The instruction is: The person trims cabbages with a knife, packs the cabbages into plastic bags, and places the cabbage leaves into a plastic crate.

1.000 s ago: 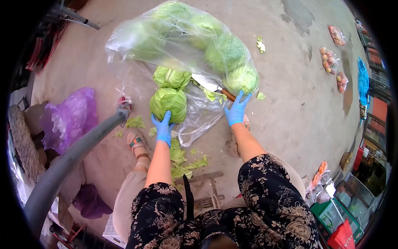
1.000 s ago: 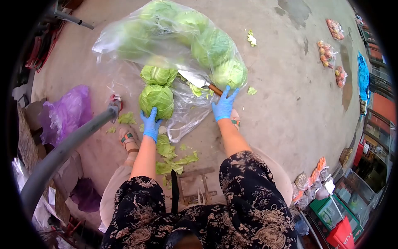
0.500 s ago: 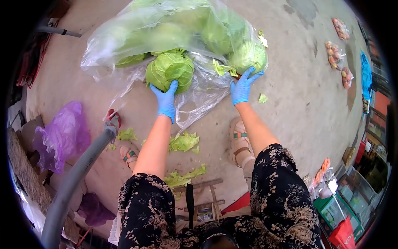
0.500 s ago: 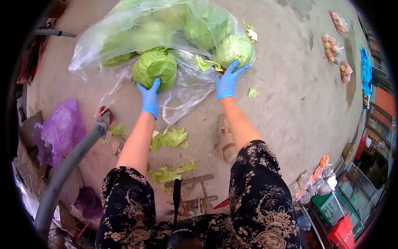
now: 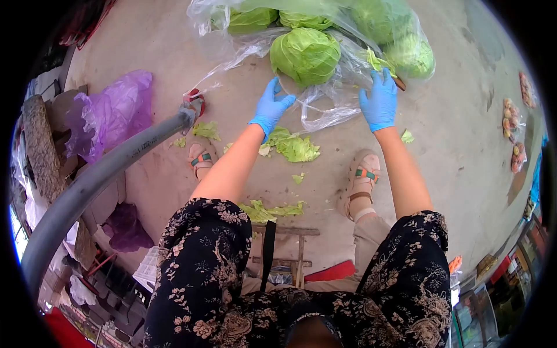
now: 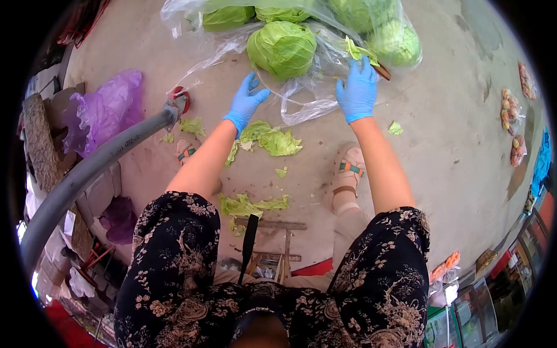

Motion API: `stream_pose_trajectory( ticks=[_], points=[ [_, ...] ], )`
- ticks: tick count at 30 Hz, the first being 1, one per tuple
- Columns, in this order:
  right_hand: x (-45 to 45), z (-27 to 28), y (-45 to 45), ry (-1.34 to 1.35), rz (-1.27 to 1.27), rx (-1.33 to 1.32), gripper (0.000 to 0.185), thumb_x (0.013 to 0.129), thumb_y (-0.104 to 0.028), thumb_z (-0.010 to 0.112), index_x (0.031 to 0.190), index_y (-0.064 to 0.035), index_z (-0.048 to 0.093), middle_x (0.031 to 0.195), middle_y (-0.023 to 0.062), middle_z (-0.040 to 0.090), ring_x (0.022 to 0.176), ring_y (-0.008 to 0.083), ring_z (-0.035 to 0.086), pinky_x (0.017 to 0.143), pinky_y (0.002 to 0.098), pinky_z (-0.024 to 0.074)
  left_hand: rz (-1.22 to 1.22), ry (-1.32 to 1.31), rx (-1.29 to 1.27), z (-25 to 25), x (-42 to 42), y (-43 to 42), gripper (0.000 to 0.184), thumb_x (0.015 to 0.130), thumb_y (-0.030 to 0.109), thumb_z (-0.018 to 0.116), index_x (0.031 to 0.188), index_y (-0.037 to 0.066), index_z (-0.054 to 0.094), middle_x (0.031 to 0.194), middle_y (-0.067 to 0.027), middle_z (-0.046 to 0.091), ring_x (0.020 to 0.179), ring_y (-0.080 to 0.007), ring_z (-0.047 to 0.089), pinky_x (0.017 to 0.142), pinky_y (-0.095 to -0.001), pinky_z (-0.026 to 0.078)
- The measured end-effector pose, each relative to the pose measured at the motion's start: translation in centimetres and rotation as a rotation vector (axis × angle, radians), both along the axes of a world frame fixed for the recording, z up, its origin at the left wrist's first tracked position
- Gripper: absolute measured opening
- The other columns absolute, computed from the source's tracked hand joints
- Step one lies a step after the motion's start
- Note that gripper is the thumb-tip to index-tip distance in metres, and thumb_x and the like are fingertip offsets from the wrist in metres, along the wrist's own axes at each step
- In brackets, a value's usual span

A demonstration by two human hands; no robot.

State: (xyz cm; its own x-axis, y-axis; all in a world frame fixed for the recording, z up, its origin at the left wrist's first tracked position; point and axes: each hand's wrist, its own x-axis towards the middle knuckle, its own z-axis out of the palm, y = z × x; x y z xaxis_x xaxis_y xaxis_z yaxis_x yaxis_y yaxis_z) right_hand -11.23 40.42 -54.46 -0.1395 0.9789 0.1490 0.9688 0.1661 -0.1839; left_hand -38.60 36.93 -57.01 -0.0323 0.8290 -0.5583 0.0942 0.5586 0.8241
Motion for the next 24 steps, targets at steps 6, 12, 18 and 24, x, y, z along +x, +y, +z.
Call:
stream_pose_trajectory(
  ticks=[6, 12, 18, 24],
  points=[
    [-11.3, -2.0, -7.5, 0.292, 0.575, -0.445, 0.042, 0.072, -0.015, 0.062, 0.112, -0.0088, 0.050, 0.098, 0.0107, 0.053, 0.087, 0.0282, 0.055, 0.071, 0.0382, 0.0462, -0.443, 1.030, 0.087, -2.0, -10.5, -8.5, 0.065, 0.066, 0.029, 0.070, 0.125, 0.014, 0.044, 0.133, -0.0204, 0.033, 0.114, -0.0387, 0.041, 0.095, -0.0454, 0.035],
    [-15.0, -3.1, -12.2, -0.139, 0.403, -0.540, 0.068, 0.070, -0.014, 0.064, 0.131, -0.0106, 0.034, 0.097, 0.0146, 0.050, 0.080, 0.0272, 0.057, 0.065, 0.0357, 0.0490, -0.446, 1.301, -0.236, -1.0, -18.9, -10.4, 0.101, 0.055, 0.037, 0.078, 0.138, 0.023, 0.022, 0.138, -0.0196, 0.022, 0.119, -0.0411, 0.033, 0.096, -0.0471, 0.033],
    [-17.2, -5.3, -12.0, -0.047, 0.280, -0.780, 0.081, 0.069, -0.010, 0.063, 0.137, -0.0070, 0.020, 0.099, 0.0196, 0.048, 0.085, 0.0325, 0.058, 0.070, 0.0384, 0.0505, -0.532, 1.089, -0.108, -4.9, -19.7, -12.3, 0.095, 0.061, 0.017, 0.076, 0.137, 0.014, 0.021, 0.124, -0.0199, 0.037, 0.111, -0.0377, 0.041, 0.087, -0.0405, 0.043],
    [-21.1, -6.4, -13.7, 0.254, 0.208, -0.719, 0.064, 0.076, -0.010, 0.053, 0.133, -0.0050, 0.026, 0.102, 0.0226, 0.048, 0.084, 0.0345, 0.058, 0.070, 0.0420, 0.0495, -0.319, 0.612, 0.015, -5.0, -9.6, -17.8, 0.067, 0.069, 0.003, 0.058, 0.132, 0.006, 0.033, 0.111, -0.0211, 0.049, 0.105, -0.0340, 0.048, 0.089, -0.0385, 0.041]
  ],
)
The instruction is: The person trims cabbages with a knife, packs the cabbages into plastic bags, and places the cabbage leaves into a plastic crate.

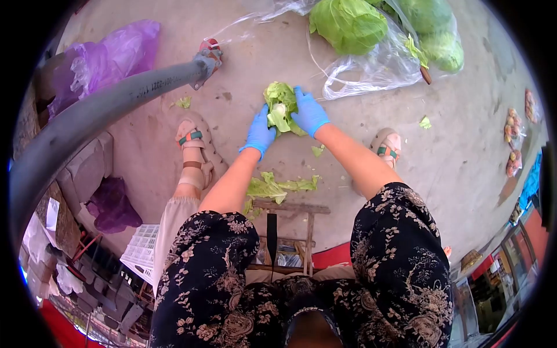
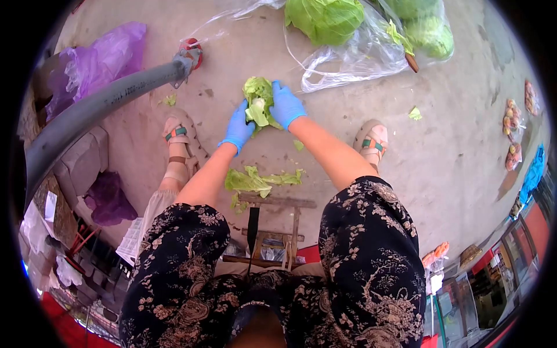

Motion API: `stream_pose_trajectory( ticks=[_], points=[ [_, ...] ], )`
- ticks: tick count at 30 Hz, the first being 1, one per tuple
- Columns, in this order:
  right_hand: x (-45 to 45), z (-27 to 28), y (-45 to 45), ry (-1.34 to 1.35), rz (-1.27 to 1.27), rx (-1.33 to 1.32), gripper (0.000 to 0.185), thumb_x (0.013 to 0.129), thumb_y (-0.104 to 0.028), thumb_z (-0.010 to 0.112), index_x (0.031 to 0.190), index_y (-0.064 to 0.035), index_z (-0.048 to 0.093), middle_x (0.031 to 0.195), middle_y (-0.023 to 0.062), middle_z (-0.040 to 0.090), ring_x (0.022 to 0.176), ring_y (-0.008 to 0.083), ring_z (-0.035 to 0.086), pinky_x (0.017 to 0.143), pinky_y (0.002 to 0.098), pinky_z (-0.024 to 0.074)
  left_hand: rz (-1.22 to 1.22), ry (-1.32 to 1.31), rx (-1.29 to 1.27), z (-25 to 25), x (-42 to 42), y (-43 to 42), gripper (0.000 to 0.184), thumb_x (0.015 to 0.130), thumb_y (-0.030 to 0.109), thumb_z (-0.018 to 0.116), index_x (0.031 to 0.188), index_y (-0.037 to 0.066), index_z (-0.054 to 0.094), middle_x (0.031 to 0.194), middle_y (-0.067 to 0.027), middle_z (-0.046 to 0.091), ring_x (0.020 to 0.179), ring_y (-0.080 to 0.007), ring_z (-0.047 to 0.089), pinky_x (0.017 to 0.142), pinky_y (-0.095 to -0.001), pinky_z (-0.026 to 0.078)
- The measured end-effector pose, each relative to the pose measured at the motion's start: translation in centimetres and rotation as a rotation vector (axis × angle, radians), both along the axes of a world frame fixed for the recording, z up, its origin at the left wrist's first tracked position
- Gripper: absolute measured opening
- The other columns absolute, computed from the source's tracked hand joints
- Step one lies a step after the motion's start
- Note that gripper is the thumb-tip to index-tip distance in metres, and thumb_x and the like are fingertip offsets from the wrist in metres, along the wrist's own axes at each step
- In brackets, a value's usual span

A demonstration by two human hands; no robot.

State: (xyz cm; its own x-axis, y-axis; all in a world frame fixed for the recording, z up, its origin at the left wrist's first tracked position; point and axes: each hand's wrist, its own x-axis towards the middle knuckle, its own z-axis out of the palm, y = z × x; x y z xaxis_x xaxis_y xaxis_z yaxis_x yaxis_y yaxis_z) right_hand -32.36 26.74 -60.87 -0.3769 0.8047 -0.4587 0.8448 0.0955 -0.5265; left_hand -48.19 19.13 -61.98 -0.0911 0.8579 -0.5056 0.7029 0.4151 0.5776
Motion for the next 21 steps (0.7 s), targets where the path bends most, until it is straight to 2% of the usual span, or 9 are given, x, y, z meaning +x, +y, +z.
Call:
stream_pose_trajectory(
  ticks=[3, 5, 6, 9, 12, 14, 15, 18, 21],
  points=[
    [0.2, 2.7, -0.6, 0.085, 0.090, 0.063, 0.056, 0.077, -0.013, 0.052, 0.128, -0.0044, 0.032, 0.102, 0.0224, 0.049, 0.084, 0.0351, 0.058, 0.070, 0.0417, 0.0492, 0.098, -0.054, 0.129, -1.1, -0.5, -2.5, 0.057, 0.069, 0.002, 0.056, 0.125, 0.005, 0.043, 0.111, -0.0192, 0.051, 0.105, -0.0306, 0.050, 0.089, -0.0365, 0.041],
    [0.3, 5.8, -2.0, 0.157, 0.256, 0.142, 0.052, 0.076, -0.016, 0.053, 0.125, -0.0046, 0.038, 0.099, 0.0217, 0.051, 0.084, 0.0361, 0.058, 0.070, 0.0402, 0.0492, 0.413, -0.053, -0.039, -0.2, -2.6, -4.6, 0.054, 0.070, 0.008, 0.057, 0.123, 0.008, 0.044, 0.108, -0.0193, 0.050, 0.103, -0.0316, 0.049, 0.089, -0.0367, 0.041],
    [0.4, 5.9, -4.0, 0.162, 0.313, 0.011, 0.049, 0.076, -0.017, 0.053, 0.123, -0.0057, 0.042, 0.100, 0.0210, 0.052, 0.084, 0.0359, 0.058, 0.070, 0.0400, 0.0491, 0.571, -0.042, -0.127, 0.4, -3.3, -6.2, 0.053, 0.071, 0.011, 0.058, 0.122, 0.009, 0.045, 0.106, -0.0194, 0.050, 0.102, -0.0321, 0.048, 0.089, -0.0369, 0.041],
    [0.0, 3.3, -8.3, 0.141, 0.513, -0.379, 0.042, 0.074, -0.018, 0.052, 0.115, -0.0100, 0.052, 0.102, 0.0178, 0.057, 0.088, 0.0347, 0.058, 0.073, 0.0403, 0.0482, 0.752, 0.310, -0.257, 1.5, -3.7, -11.6, 0.055, 0.069, 0.018, 0.062, 0.121, 0.010, 0.045, 0.111, -0.0196, 0.046, 0.101, -0.0341, 0.048, 0.088, -0.0372, 0.041],
    [-0.4, 0.4, -15.6, -0.002, 0.779, -0.827, 0.042, 0.073, -0.018, 0.049, 0.114, -0.0169, 0.057, 0.114, 0.0110, 0.057, 0.097, 0.0315, 0.056, 0.083, 0.0412, 0.0450, 0.732, 0.425, -0.409, 3.9, -1.5, -14.1, 0.073, 0.069, 0.028, 0.067, 0.130, 0.011, 0.031, 0.124, -0.0247, 0.036, 0.108, -0.0393, 0.044, 0.092, -0.0422, 0.038],
    [0.1, -3.0, -21.1, 0.011, 0.925, -0.893, 0.047, 0.073, -0.018, 0.048, 0.120, -0.0190, 0.053, 0.115, 0.0094, 0.057, 0.102, 0.0307, 0.055, 0.087, 0.0391, 0.0432, 0.973, 0.390, -0.678, 3.4, 0.8, -14.7, 0.088, 0.069, 0.034, 0.068, 0.136, 0.011, 0.016, 0.131, -0.0287, 0.025, 0.115, -0.0412, 0.037, 0.095, -0.0442, 0.036],
    [0.3, -3.0, -22.4, 0.009, 0.895, -0.927, 0.047, 0.073, -0.017, 0.047, 0.120, -0.0192, 0.053, 0.115, 0.0091, 0.056, 0.103, 0.0301, 0.054, 0.088, 0.0388, 0.0430, 1.092, 0.369, -0.807, 3.1, 1.7, -14.8, 0.095, 0.069, 0.037, 0.068, 0.138, 0.011, 0.009, 0.135, -0.0307, 0.019, 0.119, -0.0422, 0.034, 0.097, -0.0452, 0.034],
    [-0.1, -3.4, -22.6, 0.014, 0.810, -0.948, 0.048, 0.074, -0.016, 0.046, 0.121, -0.0188, 0.052, 0.116, 0.0090, 0.056, 0.104, 0.0292, 0.054, 0.089, 0.0383, 0.0427, 1.180, 0.123, -0.793, -1.4, 3.5, -18.2, 0.107, 0.069, 0.041, 0.067, 0.139, 0.010, -0.008, 0.138, -0.0340, 0.007, 0.125, -0.0422, 0.027, 0.101, -0.0444, 0.029],
    [-1.1, -1.8, -16.4, 0.010, 0.647, -0.871, 0.041, 0.075, -0.016, 0.046, 0.115, -0.0145, 0.056, 0.111, 0.0114, 0.058, 0.099, 0.0310, 0.056, 0.086, 0.0386, 0.0436, 1.154, 0.025, -0.700, -0.7, 4.9, -11.6, 0.102, 0.072, 0.033, 0.065, 0.139, 0.010, -0.008, 0.139, -0.0310, 0.008, 0.123, -0.0401, 0.031, 0.101, -0.0424, 0.029]
  ],
)
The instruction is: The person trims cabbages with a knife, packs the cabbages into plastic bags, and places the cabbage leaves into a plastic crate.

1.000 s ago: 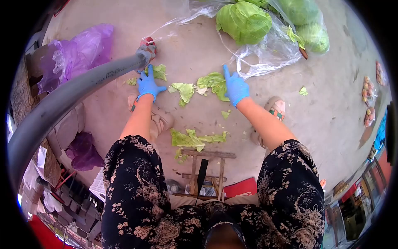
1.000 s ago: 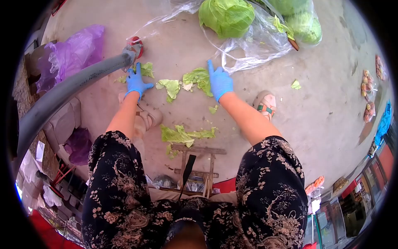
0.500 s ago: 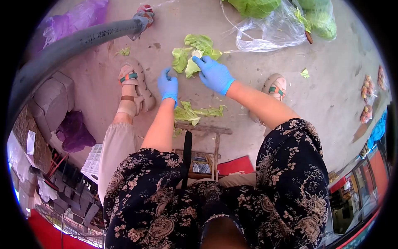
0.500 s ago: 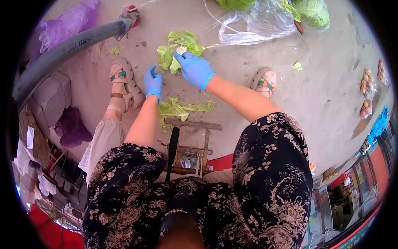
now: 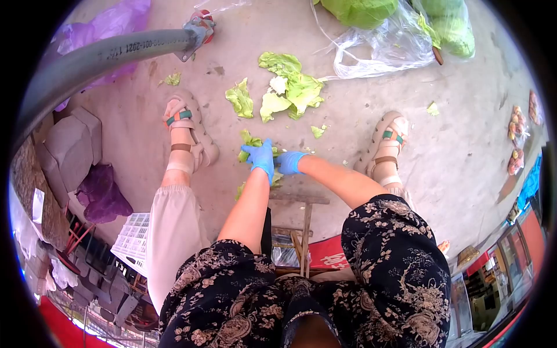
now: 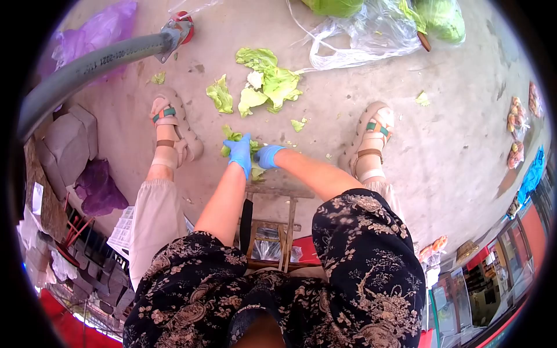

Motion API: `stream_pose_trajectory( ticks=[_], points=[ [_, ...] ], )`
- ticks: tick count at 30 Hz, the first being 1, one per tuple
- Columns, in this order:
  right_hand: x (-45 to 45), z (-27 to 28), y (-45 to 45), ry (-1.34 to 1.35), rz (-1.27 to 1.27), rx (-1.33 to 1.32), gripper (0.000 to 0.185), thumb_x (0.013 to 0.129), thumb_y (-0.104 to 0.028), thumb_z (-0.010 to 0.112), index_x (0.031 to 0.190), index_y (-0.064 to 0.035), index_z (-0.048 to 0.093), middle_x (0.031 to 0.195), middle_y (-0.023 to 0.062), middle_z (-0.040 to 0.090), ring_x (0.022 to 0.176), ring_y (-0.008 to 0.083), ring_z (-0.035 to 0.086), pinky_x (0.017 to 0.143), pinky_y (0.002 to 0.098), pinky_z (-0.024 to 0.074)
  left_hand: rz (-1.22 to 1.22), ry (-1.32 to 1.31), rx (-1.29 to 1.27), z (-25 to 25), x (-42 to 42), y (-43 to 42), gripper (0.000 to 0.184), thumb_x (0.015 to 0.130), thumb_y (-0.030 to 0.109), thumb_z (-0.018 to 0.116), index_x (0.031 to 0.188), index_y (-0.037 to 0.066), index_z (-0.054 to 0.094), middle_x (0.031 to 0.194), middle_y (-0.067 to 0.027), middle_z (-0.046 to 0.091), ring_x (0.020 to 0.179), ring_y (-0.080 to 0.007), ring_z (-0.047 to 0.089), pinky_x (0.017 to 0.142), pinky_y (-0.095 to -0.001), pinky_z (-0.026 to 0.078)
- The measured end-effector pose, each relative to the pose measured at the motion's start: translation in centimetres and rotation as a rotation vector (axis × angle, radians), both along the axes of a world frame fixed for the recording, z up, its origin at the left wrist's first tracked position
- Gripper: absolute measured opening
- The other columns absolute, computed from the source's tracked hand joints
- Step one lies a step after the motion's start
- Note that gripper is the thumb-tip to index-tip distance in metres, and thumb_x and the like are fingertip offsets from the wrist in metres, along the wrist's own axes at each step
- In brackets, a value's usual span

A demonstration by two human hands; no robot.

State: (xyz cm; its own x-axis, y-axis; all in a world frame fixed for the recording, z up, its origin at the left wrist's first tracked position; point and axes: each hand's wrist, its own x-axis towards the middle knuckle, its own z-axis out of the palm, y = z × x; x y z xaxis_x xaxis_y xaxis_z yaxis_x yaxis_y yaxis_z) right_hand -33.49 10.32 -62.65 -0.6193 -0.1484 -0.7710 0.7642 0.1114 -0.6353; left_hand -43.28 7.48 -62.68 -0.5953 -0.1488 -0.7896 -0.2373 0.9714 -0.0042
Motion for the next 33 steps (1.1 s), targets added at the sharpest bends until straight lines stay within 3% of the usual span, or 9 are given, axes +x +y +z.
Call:
stream_pose_trajectory(
  ticks=[6, 9, 11, 14, 17, 21, 25, 29, 33],
  points=[
    [1.3, 1.5, 11.9, 0.149, -0.354, 0.363, 0.032, 0.080, -0.022, 0.046, 0.107, -0.0111, 0.060, 0.099, 0.0142, 0.062, 0.088, 0.0325, 0.059, 0.079, 0.0390, 0.0462, 0.039, -0.286, 0.802, 3.7, -3.0, 10.5, 0.057, 0.076, 0.012, 0.059, 0.129, 0.003, 0.039, 0.129, -0.0183, 0.040, 0.113, -0.0303, 0.044, 0.095, -0.0376, 0.035],
    [1.1, 4.8, 15.5, 0.159, -0.441, 0.238, 0.030, 0.080, -0.020, 0.047, 0.104, -0.0085, 0.061, 0.094, 0.0161, 0.062, 0.084, 0.0310, 0.060, 0.076, 0.0378, 0.0470, -0.258, 0.187, 0.871, 1.9, -7.5, 12.4, 0.040, 0.073, 0.010, 0.059, 0.112, -0.001, 0.053, 0.111, -0.0160, 0.052, 0.101, -0.0300, 0.049, 0.090, -0.0371, 0.039],
    [1.0, 6.2, 16.5, 0.137, -0.672, -0.013, 0.028, 0.080, -0.019, 0.048, 0.102, -0.0067, 0.062, 0.091, 0.0170, 0.062, 0.080, 0.0305, 0.060, 0.075, 0.0368, 0.0475, -0.504, 0.641, 0.850, 2.7, -12.0, 14.5, 0.043, 0.071, 0.006, 0.057, 0.113, 0.003, 0.050, 0.108, -0.0177, 0.049, 0.101, -0.0313, 0.047, 0.089, -0.0393, 0.039],
    [0.2, 5.8, 17.3, 0.255, -0.767, 0.241, 0.027, 0.078, -0.018, 0.052, 0.100, -0.0054, 0.062, 0.085, 0.0159, 0.062, 0.075, 0.0289, 0.059, 0.072, 0.0356, 0.0472, -0.531, 0.947, 0.675, 0.9, -19.9, 16.5, 0.050, 0.074, 0.019, 0.058, 0.119, 0.002, 0.045, 0.117, -0.0229, 0.045, 0.107, -0.0353, 0.045, 0.091, -0.0415, 0.037],
    [-0.6, 4.5, 17.3, 0.488, -0.890, 0.741, 0.025, 0.077, -0.019, 0.056, 0.097, -0.0064, 0.063, 0.083, 0.0136, 0.061, 0.076, 0.0271, 0.057, 0.071, 0.0350, 0.0459, -0.645, 0.730, 0.239, -0.7, -23.6, 17.1, 0.059, 0.078, 0.033, 0.052, 0.126, 0.002, 0.039, 0.130, -0.0268, 0.033, 0.123, -0.0378, 0.030, 0.099, -0.0440, 0.029],
    [-0.9, 4.9, 17.4, 0.162, -0.652, 1.245, 0.058, 0.069, -0.024, 0.065, 0.121, -0.0076, 0.045, 0.116, 0.0145, 0.046, 0.100, 0.0310, 0.047, 0.081, 0.0418, 0.0410, -0.952, 0.440, 0.230, -1.9, -21.0, 18.4, 0.071, 0.082, 0.051, 0.044, 0.134, 0.004, 0.030, 0.136, -0.0295, 0.024, 0.129, -0.0409, 0.017, 0.104, -0.0458, 0.020],
    [0.3, 3.7, 16.5, 0.106, -0.411, 1.048, 0.069, 0.066, -0.024, 0.066, 0.126, -0.0056, 0.038, 0.124, 0.0160, 0.040, 0.106, 0.0328, 0.043, 0.086, 0.0437, 0.0385, -1.211, 0.437, 0.607, -2.5, -8.3, 16.5, 0.075, 0.083, 0.053, 0.044, 0.136, 0.003, 0.026, 0.136, -0.0310, 0.022, 0.129, -0.0430, 0.014, 0.105, -0.0459, 0.016],
    [7.4, 5.7, 17.4, 0.450, -0.485, 1.126, 0.047, 0.070, -0.018, 0.060, 0.114, -0.0050, 0.049, 0.110, 0.0146, 0.051, 0.100, 0.0306, 0.049, 0.084, 0.0411, 0.0403, -1.350, 0.239, 0.755, 1.0, 0.6, 14.1, 0.083, 0.078, 0.053, 0.052, 0.138, 0.005, 0.019, 0.137, -0.0306, 0.018, 0.129, -0.0433, 0.015, 0.104, -0.0495, 0.016],
    [19.7, 5.1, 20.6, 0.238, -0.710, 1.301, 0.035, 0.071, -0.013, 0.056, 0.106, -0.0058, 0.054, 0.103, 0.0126, 0.053, 0.091, 0.0307, 0.051, 0.082, 0.0401, 0.0409, -1.460, 0.185, 0.825, 2.8, 4.2, 12.6, 0.104, 0.060, 0.057, 0.067, 0.139, 0.012, 0.018, 0.141, -0.0259, 0.009, 0.129, -0.0448, 0.013, 0.101, -0.0556, 0.016]
  ],
)
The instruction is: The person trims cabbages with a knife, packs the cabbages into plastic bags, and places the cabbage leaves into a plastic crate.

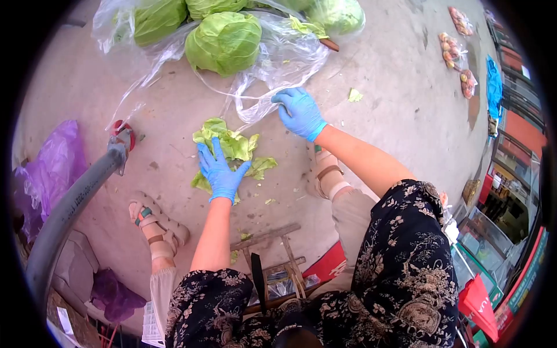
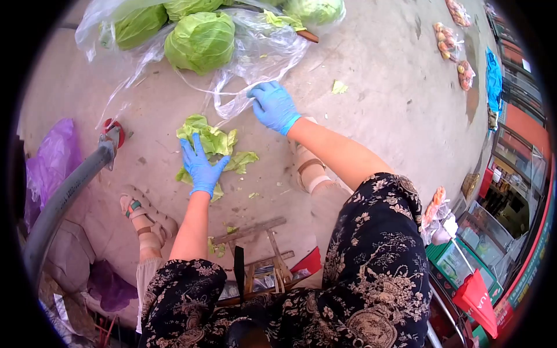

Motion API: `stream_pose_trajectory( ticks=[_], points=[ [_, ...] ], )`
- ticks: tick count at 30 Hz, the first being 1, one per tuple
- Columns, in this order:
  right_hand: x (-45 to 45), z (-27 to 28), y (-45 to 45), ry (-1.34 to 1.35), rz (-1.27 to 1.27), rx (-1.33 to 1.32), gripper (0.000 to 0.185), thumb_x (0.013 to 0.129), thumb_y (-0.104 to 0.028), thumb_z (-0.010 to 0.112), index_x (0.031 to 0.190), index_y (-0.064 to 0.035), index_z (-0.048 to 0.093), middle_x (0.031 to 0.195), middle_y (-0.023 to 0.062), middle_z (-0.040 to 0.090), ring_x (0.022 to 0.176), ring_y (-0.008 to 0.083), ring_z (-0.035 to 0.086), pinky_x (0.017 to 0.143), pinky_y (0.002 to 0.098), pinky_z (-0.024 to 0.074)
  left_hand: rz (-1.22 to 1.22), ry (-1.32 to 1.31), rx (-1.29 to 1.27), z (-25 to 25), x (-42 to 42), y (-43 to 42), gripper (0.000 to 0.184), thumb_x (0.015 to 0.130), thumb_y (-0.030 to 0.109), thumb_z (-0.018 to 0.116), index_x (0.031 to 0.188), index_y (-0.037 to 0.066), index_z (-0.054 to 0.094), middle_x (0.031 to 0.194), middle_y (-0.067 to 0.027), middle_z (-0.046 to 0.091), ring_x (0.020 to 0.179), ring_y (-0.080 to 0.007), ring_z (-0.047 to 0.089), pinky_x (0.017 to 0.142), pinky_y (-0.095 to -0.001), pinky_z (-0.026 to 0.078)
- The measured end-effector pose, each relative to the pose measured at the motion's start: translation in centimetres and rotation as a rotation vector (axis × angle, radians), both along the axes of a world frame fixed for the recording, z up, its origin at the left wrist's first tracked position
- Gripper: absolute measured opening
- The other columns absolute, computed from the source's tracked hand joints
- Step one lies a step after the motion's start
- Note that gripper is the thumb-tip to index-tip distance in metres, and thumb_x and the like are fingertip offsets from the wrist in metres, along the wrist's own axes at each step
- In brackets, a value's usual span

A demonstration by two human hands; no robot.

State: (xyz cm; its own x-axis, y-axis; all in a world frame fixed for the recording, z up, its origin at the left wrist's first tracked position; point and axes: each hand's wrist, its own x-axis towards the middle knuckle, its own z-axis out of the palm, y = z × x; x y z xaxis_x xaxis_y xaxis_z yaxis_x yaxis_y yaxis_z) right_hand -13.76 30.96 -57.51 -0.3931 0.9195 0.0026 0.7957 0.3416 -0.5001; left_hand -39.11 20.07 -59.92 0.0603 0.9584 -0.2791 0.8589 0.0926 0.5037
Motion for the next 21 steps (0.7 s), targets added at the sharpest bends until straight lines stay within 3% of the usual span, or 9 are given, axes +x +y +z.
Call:
stream_pose_trajectory(
  ticks=[4, 6, 10, 12, 14, 15, 17, 19, 21],
  points=[
    [11.8, -2.1, 0.8, -0.378, -0.805, -0.026, 0.038, 0.069, -0.014, 0.059, 0.106, -0.0088, 0.055, 0.109, 0.0162, 0.049, 0.096, 0.0345, 0.048, 0.085, 0.0396, 0.0407, -0.180, 0.218, -0.193, 0.4, 2.7, 0.2, 0.111, 0.049, 0.056, 0.075, 0.137, 0.012, 0.025, 0.141, -0.0256, 0.007, 0.129, -0.0442, 0.011, 0.100, -0.0572, 0.015],
    [15.2, -3.3, 0.2, -0.518, -1.126, -0.254, 0.041, 0.067, -0.016, 0.062, 0.107, -0.0105, 0.055, 0.114, 0.0179, 0.046, 0.105, 0.0378, 0.044, 0.084, 0.0412, 0.0413, -0.230, 0.288, -0.221, 0.9, 3.6, 0.6, 0.106, 0.049, 0.053, 0.076, 0.134, 0.012, 0.030, 0.142, -0.0244, 0.009, 0.129, -0.0431, 0.012, 0.099, -0.0582, 0.016],
    [18.2, -6.8, -1.3, -0.483, -0.917, -0.395, 0.037, 0.071, -0.015, 0.058, 0.108, -0.0106, 0.054, 0.104, 0.0178, 0.052, 0.099, 0.0359, 0.050, 0.079, 0.0419, 0.0442, -0.288, 0.322, -0.164, 0.5, 3.0, 0.4, 0.097, 0.047, 0.045, 0.079, 0.129, 0.015, 0.039, 0.142, -0.0205, 0.012, 0.128, -0.0408, 0.015, 0.096, -0.0571, 0.020],
    [17.0, -7.8, -1.0, -0.344, -0.674, -0.445, 0.033, 0.073, -0.014, 0.055, 0.106, -0.0096, 0.053, 0.097, 0.0177, 0.055, 0.092, 0.0343, 0.054, 0.076, 0.0418, 0.0455, -0.235, 0.237, -0.012, -0.1, 2.0, 0.5, 0.072, 0.052, 0.029, 0.079, 0.118, 0.020, 0.050, 0.134, -0.0139, 0.030, 0.118, -0.0369, 0.031, 0.090, -0.0508, 0.031],
    [11.6, -6.4, -1.1, -0.191, -0.353, -0.348, 0.028, 0.075, -0.012, 0.052, 0.103, -0.0084, 0.053, 0.093, 0.0181, 0.055, 0.085, 0.0338, 0.055, 0.074, 0.0412, 0.0458, -0.198, 0.135, 0.052, -1.7, 0.8, 1.2, 0.060, 0.054, 0.022, 0.077, 0.110, 0.022, 0.056, 0.127, -0.0105, 0.041, 0.109, -0.0353, 0.039, 0.087, -0.0479, 0.036],
    [8.3, -5.2, -1.3, -0.112, -0.200, -0.289, 0.026, 0.076, -0.011, 0.050, 0.101, -0.0078, 0.052, 0.090, 0.0183, 0.056, 0.082, 0.0335, 0.056, 0.072, 0.0408, 0.0460, -0.213, 0.096, 0.156, -1.9, 0.5, 1.9, 0.048, 0.055, 0.011, 0.072, 0.100, 0.019, 0.059, 0.115, -0.0084, 0.049, 0.098, -0.0338, 0.044, 0.083, -0.0418, 0.041],
    [2.1, -2.6, -2.3, -0.011, 0.048, -0.323, 0.021, 0.075, -0.012, 0.052, 0.095, -0.0076, 0.053, 0.092, 0.0152, 0.056, 0.083, 0.0330, 0.056, 0.071, 0.0415, 0.0462, -0.211, 0.006, 0.066, -1.6, 0.0, 2.6, 0.045, 0.056, 0.006, 0.071, 0.098, 0.018, 0.059, 0.107, -0.0096, 0.051, 0.098, -0.0340, 0.043, 0.083, -0.0407, 0.040],
    [-3.3, -1.6, -3.2, -0.040, 0.261, -0.237, 0.033, 0.073, -0.014, 0.055, 0.106, -0.0114, 0.052, 0.103, 0.0116, 0.054, 0.087, 0.0308, 0.055, 0.073, 0.0397, 0.0465, -0.226, -0.072, 0.084, -1.3, -0.5, 2.9, 0.042, 0.056, 0.005, 0.071, 0.095, 0.014, 0.058, 0.101, -0.0104, 0.052, 0.096, -0.0337, 0.044, 0.082, -0.0403, 0.041],
    [-7.0, 0.0, -3.7, 0.016, 0.378, -0.102, 0.061, 0.069, -0.010, 0.059, 0.127, -0.0129, 0.040, 0.122, 0.0104, 0.044, 0.101, 0.0303, 0.050, 0.081, 0.0385, 0.0439, -0.262, -0.014, 0.017, -1.8, -1.2, 2.9, 0.042, 0.056, 0.006, 0.071, 0.095, 0.010, 0.058, 0.102, -0.0109, 0.053, 0.096, -0.0340, 0.045, 0.082, -0.0403, 0.041]
  ],
)
